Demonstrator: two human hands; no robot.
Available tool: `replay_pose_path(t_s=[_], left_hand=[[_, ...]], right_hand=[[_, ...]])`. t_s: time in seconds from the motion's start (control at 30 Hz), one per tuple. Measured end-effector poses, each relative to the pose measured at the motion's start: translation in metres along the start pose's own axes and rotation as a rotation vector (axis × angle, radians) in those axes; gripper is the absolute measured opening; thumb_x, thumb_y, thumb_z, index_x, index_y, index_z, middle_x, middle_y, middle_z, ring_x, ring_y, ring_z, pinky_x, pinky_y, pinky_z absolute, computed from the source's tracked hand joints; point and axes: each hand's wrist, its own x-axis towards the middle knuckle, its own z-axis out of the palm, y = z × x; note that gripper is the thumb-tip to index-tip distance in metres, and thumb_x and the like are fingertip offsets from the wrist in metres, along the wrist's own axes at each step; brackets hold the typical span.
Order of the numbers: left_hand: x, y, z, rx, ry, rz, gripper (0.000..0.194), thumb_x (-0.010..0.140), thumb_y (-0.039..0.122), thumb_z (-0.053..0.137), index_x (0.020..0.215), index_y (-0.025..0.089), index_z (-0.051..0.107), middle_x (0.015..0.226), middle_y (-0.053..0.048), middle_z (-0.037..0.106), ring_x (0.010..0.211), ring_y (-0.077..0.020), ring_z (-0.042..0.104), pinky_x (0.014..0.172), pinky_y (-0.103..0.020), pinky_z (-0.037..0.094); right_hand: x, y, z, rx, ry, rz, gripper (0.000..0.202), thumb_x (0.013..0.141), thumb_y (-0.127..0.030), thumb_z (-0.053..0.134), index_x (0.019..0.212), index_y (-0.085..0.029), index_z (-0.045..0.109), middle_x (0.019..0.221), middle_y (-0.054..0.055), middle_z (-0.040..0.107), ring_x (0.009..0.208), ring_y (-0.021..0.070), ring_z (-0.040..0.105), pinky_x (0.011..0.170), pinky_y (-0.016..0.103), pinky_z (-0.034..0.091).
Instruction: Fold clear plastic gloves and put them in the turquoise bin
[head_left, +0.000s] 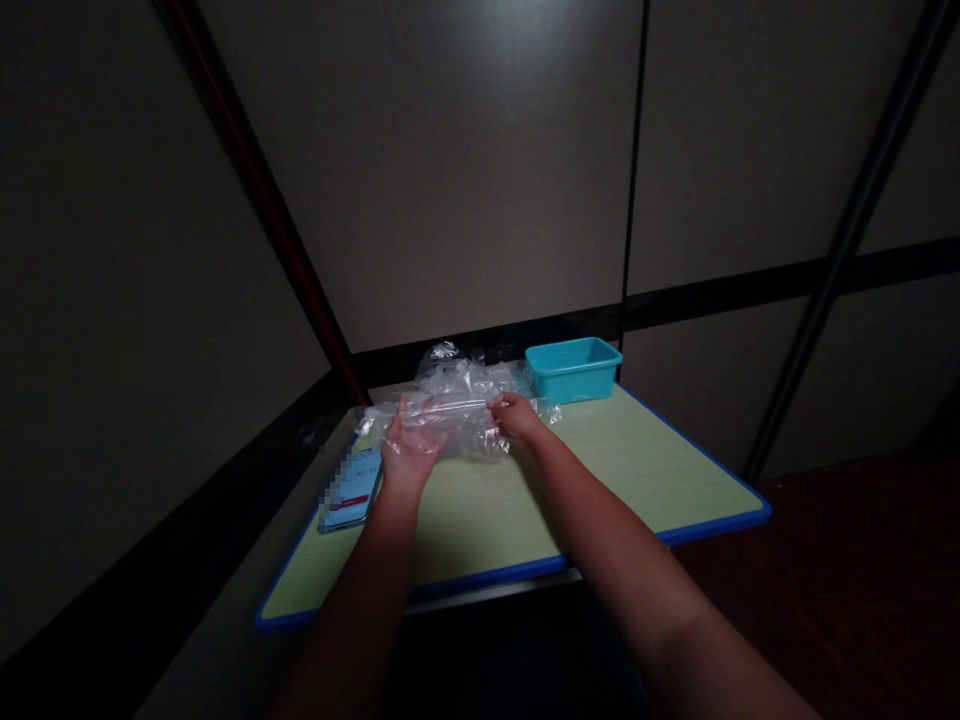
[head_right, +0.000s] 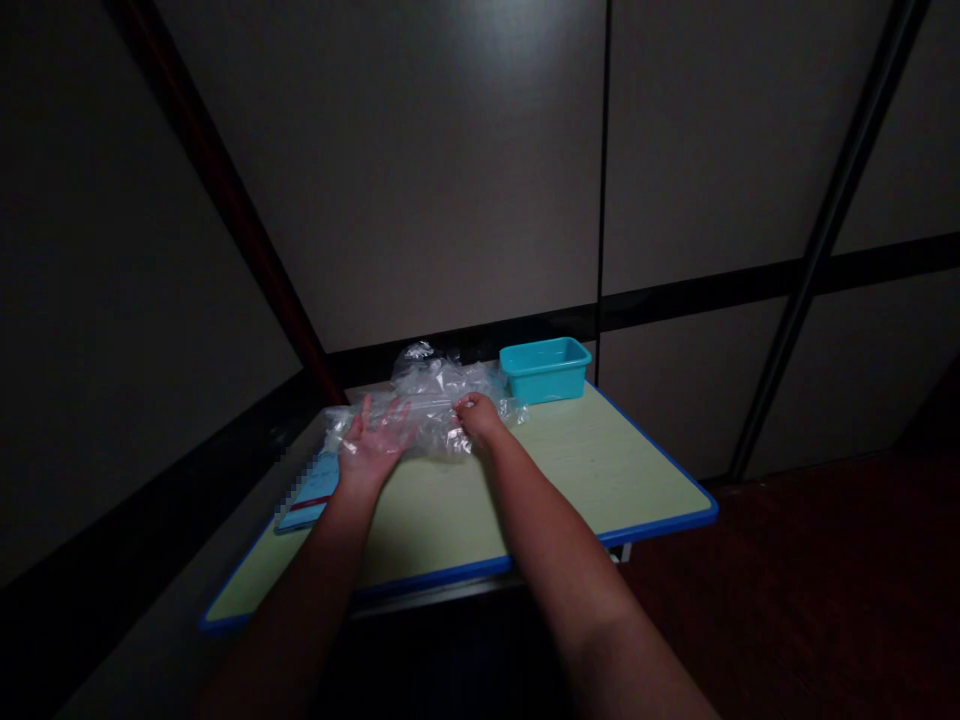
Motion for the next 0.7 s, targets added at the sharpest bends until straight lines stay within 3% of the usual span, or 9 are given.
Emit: replay_pose_path(t_s=[0.17, 0.27, 0.4, 0.53, 0.63, 0.7], left_hand=[[-0.02, 0.016, -0.004, 0.189, 0.116, -0.018, 0.045, 0.097, 0.035, 0.037, 0.142, 0.035, 0.039, 0.111, -0.009, 0.068, 0.09, -0.023, 0.069, 0.075, -0.041, 0.055], [-0.039, 0.027, -0.01, 0.292, 0.164, 0.011, 0.044, 0.096, 0.034, 0.038, 0.139, 0.029, 0.044, 0.109, -0.01, 0.068, 0.084, -0.0213, 0.07, 0.073, -0.036, 0.055], [-0.064, 0.046, -0.015, 0.314, 0.244, 0.044, 0.046, 0.096, 0.048, 0.03, 0.124, 0.02, 0.055, 0.106, -0.013, 0.069, 0.084, -0.0243, 0.07, 0.072, -0.038, 0.055], [-0.082, 0.062, -0.014, 0.317, 0.42, 0.095, 0.057, 0.096, 0.056, 0.019, 0.102, 0.017, 0.06, 0.105, -0.015, 0.067, 0.095, -0.0291, 0.068, 0.078, -0.045, 0.055], [-0.096, 0.061, -0.008, 0.514, 0.54, 0.278, 0.034, 0.094, 0.047, 0.039, 0.095, 0.022, 0.061, 0.112, -0.008, 0.065, 0.117, -0.028, 0.057, 0.097, -0.044, 0.048], [-0.105, 0.05, 0.0, 0.694, 0.474, 0.455, 0.013, 0.084, 0.034, 0.061, 0.093, 0.025, 0.064, 0.119, -0.003, 0.063, 0.13, -0.0269, 0.045, 0.108, -0.04, 0.038]], right_hand=[[0.001, 0.001, -0.004, -0.139, 0.012, -0.036, 0.008, 0.081, -0.023, 0.061, 0.076, -0.021, 0.054, 0.045, -0.007, 0.055, 0.032, 0.0101, 0.043, 0.041, 0.023, 0.04], [-0.002, 0.0, -0.004, -0.247, -0.029, -0.057, 0.009, 0.078, -0.019, 0.062, 0.073, -0.021, 0.055, 0.043, -0.007, 0.053, 0.032, 0.0101, 0.043, 0.042, 0.022, 0.038], [-0.011, -0.005, -0.003, -0.367, -0.101, -0.066, 0.014, 0.075, -0.01, 0.062, 0.08, -0.022, 0.057, 0.041, -0.009, 0.05, 0.033, 0.0109, 0.046, 0.041, 0.021, 0.036], [-0.033, -0.011, -0.013, -0.481, -0.143, -0.103, 0.032, 0.073, -0.002, 0.059, 0.097, -0.024, 0.058, 0.045, -0.009, 0.053, 0.034, 0.0127, 0.048, 0.043, 0.022, 0.035], [-0.057, -0.011, -0.027, -0.58, -0.141, -0.154, 0.043, 0.069, 0.003, 0.058, 0.101, -0.026, 0.06, 0.049, -0.008, 0.055, 0.041, 0.0144, 0.051, 0.049, 0.023, 0.035], [-0.074, -0.007, -0.036, -0.651, -0.119, -0.18, 0.044, 0.069, 0.005, 0.056, 0.1, -0.025, 0.062, 0.055, -0.005, 0.059, 0.051, 0.0165, 0.056, 0.054, 0.025, 0.035]])
